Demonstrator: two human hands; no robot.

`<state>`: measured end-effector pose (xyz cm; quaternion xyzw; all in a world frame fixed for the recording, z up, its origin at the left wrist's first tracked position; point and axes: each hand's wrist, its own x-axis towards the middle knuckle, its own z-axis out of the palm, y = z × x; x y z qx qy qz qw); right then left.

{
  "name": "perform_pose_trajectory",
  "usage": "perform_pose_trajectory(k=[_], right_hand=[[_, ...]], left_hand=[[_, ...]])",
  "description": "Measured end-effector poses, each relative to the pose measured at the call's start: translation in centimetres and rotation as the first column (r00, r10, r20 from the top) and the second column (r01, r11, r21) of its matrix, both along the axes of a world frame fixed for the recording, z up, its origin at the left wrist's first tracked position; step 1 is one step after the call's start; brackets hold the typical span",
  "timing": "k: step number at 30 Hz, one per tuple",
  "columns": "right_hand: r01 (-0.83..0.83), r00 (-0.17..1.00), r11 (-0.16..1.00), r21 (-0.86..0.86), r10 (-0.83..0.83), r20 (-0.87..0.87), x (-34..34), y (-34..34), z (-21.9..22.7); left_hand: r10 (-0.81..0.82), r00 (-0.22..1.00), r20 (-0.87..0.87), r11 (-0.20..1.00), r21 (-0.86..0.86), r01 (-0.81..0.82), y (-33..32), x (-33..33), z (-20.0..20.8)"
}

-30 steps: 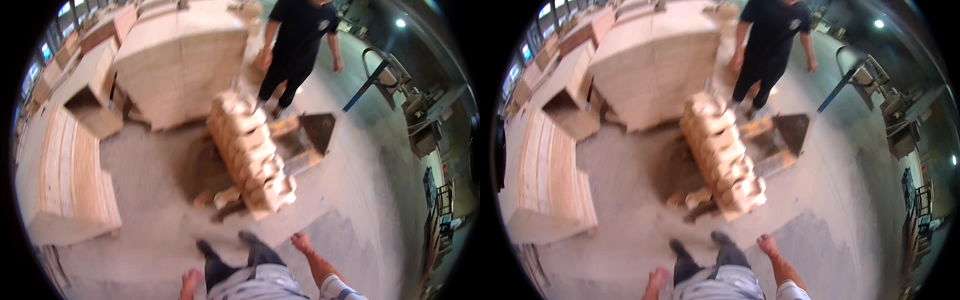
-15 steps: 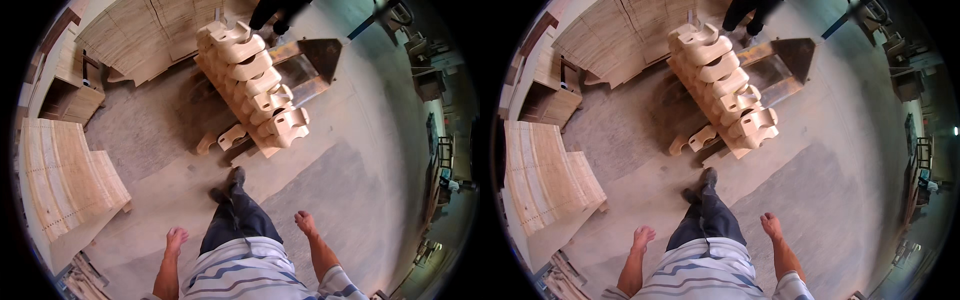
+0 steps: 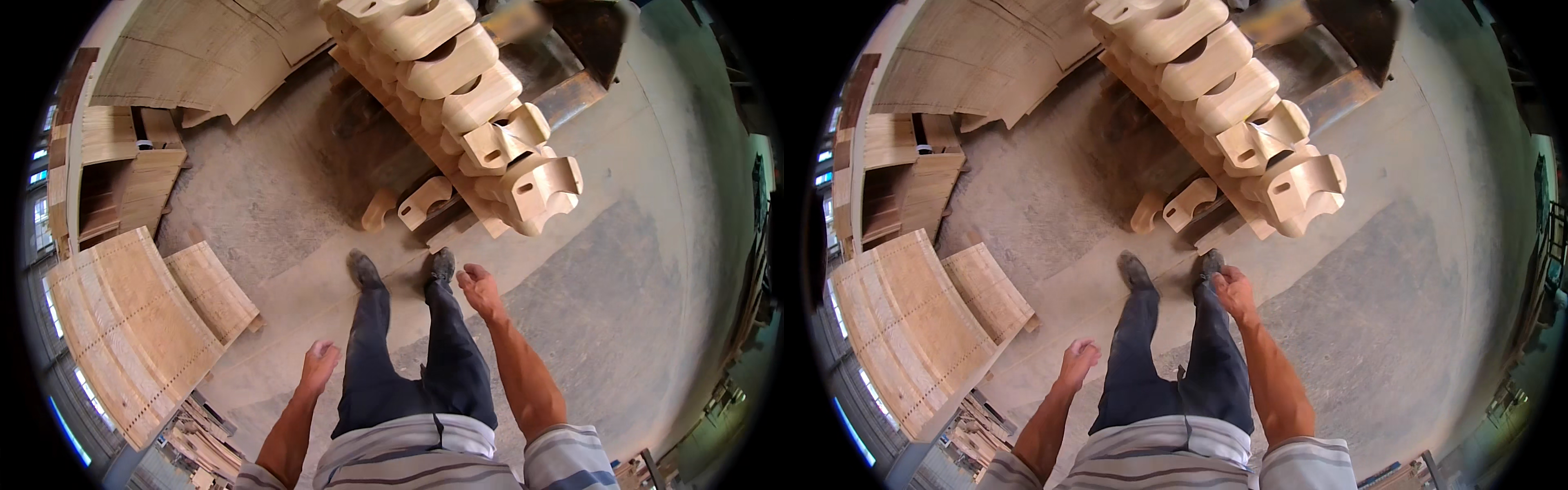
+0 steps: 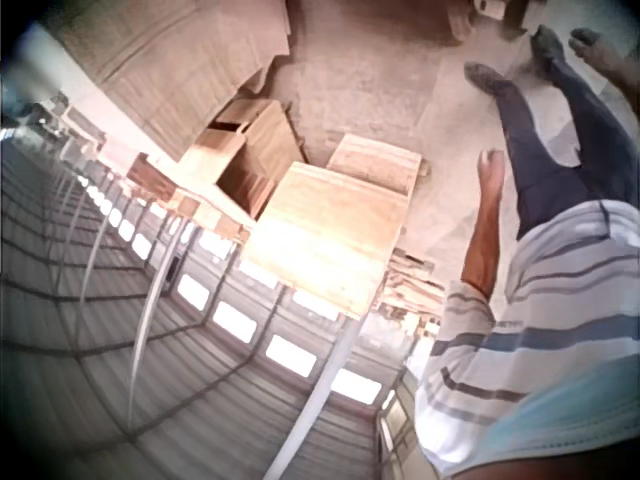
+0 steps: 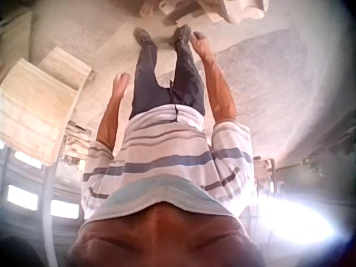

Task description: The person sands a wooden panel using a stationary belt sander and then picks up several smaller wooden components from the floor.

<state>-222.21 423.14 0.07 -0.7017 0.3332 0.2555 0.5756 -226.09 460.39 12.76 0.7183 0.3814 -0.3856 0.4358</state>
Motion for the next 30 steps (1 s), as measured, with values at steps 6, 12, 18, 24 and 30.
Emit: perform_pose_trajectory(k=[6,12,18,24,30], right_hand=[[0.08,0.993,0.996,-0.042,-0.083,-0.088,5.1,4.0,-6.0],[0.162,0.949,0.955,-0.249,-0.22,-0.225,8.9,7.0,-19.3],[0.448,0.894,0.886,-0.119,-0.447,0.04,13.6,11.5,-29.9],[0.369,0.927,0.848,-0.38,-0.366,0.082,13.5,12.4,-32.4],[0.351,0.911,0.932,-0.09,-0.362,-0.195,14.0,11.8,-22.5]], left_hand=[[-0.384,0.922,0.05,0.915,0.156,0.372,-2.9,10.6,-13.3],[-0.696,0.704,0.144,0.705,0.326,0.63,-3.3,18.0,-34.1],[-0.835,0.493,0.245,0.546,0.483,0.685,-3.8,18.9,-48.6],[-0.781,0.506,0.366,0.622,0.531,0.575,-4.2,18.1,-53.1],[-0.27,0.949,0.163,0.958,-0.056,0.282,1.0,17.1,-45.5]])
